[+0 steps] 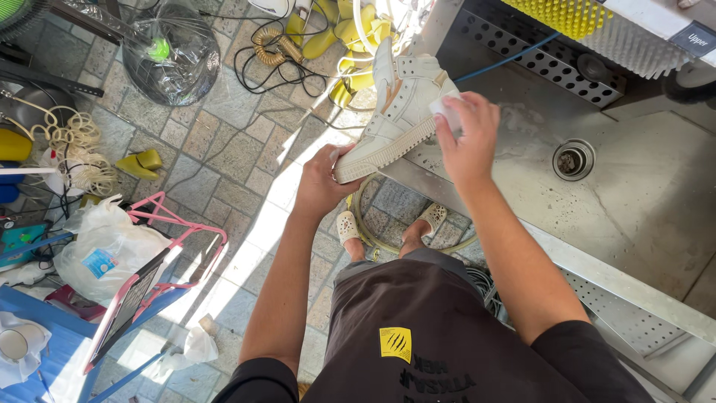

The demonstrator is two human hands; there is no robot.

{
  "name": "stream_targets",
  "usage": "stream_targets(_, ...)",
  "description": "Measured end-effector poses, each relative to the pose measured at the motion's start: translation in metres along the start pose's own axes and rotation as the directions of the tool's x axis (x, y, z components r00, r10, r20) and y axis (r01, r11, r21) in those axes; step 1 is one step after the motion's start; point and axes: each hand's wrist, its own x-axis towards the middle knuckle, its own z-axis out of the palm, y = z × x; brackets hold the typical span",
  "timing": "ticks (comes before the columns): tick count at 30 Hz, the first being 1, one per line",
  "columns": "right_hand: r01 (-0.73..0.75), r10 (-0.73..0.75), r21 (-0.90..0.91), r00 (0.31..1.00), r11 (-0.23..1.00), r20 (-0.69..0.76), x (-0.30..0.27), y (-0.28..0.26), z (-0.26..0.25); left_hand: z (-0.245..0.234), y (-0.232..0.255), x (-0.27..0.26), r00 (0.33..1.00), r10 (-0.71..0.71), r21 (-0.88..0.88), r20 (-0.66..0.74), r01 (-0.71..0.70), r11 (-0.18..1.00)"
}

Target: The person cleans a white sneaker by wiping it with a white cloth, rinsing it under a faucet, and then spraying it with a handheld spray gun. The person handles the shoe and cleaning tools throughout the process.

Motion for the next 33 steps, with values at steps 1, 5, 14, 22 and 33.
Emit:
stream_targets(1, 0.003, -0.003, 0.025, 1.0, 1.0, 0.024, -0.001, -0.006, 0.008, 0.001, 0.002, 0.0, 1.0, 0.013, 0.033, 0.004, -0.013, 0.999)
stream_targets(5, 0.19, -0.217, 0.218, 0.97, 0.957, 0.11, -0.014, -0.039, 0.025, 0.004, 0.004, 0.001, 0.994, 0.112, 0.094, 0.003, -0.111, 0.989)
stream_targets(14, 0.109, -0.112, 0.037, 0.991, 0.993, 0.08, 0.024, 0.047, -0.001, 0.001, 0.004, -0.001, 0.991, 0.133, 0.075, 0.021, -0.134, 0.988)
stream_targets(22, -0.583, 0.594, 0.643, 0.769, 0.497, 0.237, -0.016, 0.14, -0.001, -0.002, -0.002, -0.03, 0.961, 0.275, 0.177, -0.008, -0.269, 0.947)
stream_targets(33, -0.653, 0.577, 0.757, 0.628, 0.025, 0.522, -0.055, 0.106, 0.018, 0.034, -0.043, -0.037, 0.988, 0.151, 0.439, -0.015, -0.129, 0.889)
